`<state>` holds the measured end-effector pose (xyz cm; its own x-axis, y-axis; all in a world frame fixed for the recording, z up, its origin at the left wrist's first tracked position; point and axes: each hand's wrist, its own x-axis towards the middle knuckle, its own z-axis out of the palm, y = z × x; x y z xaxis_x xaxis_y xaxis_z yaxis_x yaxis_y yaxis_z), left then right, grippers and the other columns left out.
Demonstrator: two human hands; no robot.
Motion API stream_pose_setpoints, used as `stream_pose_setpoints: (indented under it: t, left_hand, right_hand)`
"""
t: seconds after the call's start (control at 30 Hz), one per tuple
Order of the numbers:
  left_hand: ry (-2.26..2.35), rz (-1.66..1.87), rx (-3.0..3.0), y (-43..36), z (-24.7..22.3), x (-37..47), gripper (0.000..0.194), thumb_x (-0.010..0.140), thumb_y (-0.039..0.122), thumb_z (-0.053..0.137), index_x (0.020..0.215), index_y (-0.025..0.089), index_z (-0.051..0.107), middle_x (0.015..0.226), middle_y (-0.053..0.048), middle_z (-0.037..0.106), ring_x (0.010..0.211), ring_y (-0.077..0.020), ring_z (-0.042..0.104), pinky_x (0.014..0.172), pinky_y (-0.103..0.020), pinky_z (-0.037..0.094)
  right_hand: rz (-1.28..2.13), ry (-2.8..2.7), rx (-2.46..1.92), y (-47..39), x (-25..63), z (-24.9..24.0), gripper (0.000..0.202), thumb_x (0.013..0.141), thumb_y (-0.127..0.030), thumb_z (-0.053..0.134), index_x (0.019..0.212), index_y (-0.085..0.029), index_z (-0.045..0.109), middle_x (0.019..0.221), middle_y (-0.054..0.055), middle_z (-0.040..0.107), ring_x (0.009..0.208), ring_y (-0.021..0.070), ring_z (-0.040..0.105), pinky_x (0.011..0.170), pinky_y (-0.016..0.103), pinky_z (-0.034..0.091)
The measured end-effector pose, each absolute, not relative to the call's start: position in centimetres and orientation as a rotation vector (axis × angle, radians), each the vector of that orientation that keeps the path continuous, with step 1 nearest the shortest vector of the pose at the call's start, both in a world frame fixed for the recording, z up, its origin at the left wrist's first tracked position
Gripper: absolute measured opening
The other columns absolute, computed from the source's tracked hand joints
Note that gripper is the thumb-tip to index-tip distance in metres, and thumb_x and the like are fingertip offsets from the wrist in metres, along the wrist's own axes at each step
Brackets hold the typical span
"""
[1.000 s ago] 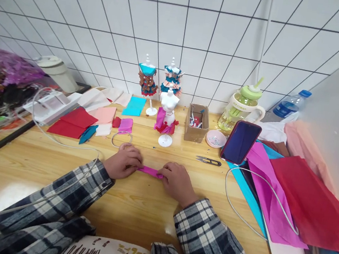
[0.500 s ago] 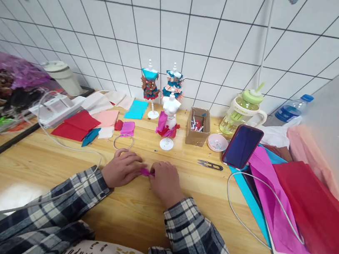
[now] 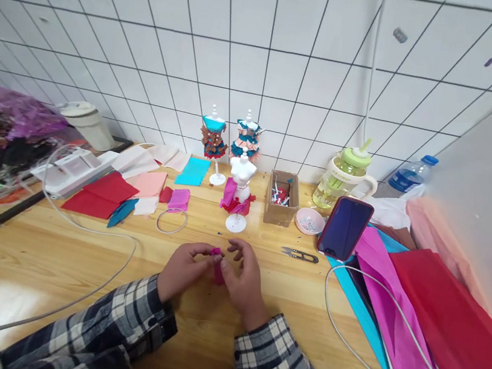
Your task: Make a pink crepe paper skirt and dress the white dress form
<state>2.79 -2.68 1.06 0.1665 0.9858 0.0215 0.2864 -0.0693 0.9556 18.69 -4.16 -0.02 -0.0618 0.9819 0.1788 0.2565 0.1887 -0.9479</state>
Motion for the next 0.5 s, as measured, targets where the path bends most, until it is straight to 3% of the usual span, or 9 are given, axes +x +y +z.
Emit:
stream_pose_setpoints:
  t: [0.1, 0.27, 0.43, 0.5]
  left_hand:
    - [1.268, 0.886, 1.778, -3.2, 1.4, 2.3, 0.012, 0.079, 0.027, 0.062, 0.082, 0.023, 0.073, 0.083, -0.001, 0.076, 0.079, -0.0194, 0.069, 0.077, -0.032, 0.053]
    - [1.267, 0.894, 2.084, -4.0, 2.9, 2.4, 0.009, 0.08, 0.028, 0.062, 0.077, 0.024, 0.07, 0.072, -0.003, 0.07, 0.072, -0.0187, 0.064, 0.071, -0.033, 0.05]
    - [1.103, 0.927, 1.944, -3.9, 4.1, 2.6, 0.014, 0.083, 0.035, 0.063, 0.084, 0.022, 0.069, 0.087, -0.005, 0.071, 0.083, -0.0192, 0.064, 0.076, -0.032, 0.051]
    - [1.103, 0.869, 1.83, -3.6, 4.4, 2.8, 0.018, 0.084, 0.037, 0.062, 0.081, 0.021, 0.071, 0.08, -0.004, 0.072, 0.077, -0.0181, 0.065, 0.073, -0.03, 0.05]
  right_hand:
    - [0.837, -1.734, -1.177, -4.2, 19.6, 1.1, 0.026, 0.081, -0.033, 0.064, 0.105, -0.023, 0.064, 0.096, 0.005, 0.065, 0.085, 0.019, 0.054, 0.076, 0.033, 0.045]
    - [0.793, -1.712, -1.124, -4.6, 19.7, 2.4, 0.007, 0.083, -0.029, 0.063, 0.084, -0.023, 0.067, 0.08, 0.003, 0.064, 0.074, 0.0172, 0.054, 0.065, 0.03, 0.045]
    - [0.798, -1.603, -1.111, -4.8, 19.9, 3.3, 0.005, 0.083, -0.025, 0.062, 0.08, -0.023, 0.066, 0.072, 0.0, 0.062, 0.06, 0.0129, 0.05, 0.056, 0.027, 0.043]
    - [0.778, -1.546, -1.122, -4.7, 20.2, 4.0, 0.006, 0.084, -0.025, 0.063, 0.08, -0.023, 0.067, 0.072, 0.0, 0.062, 0.06, 0.0123, 0.05, 0.056, 0.026, 0.044]
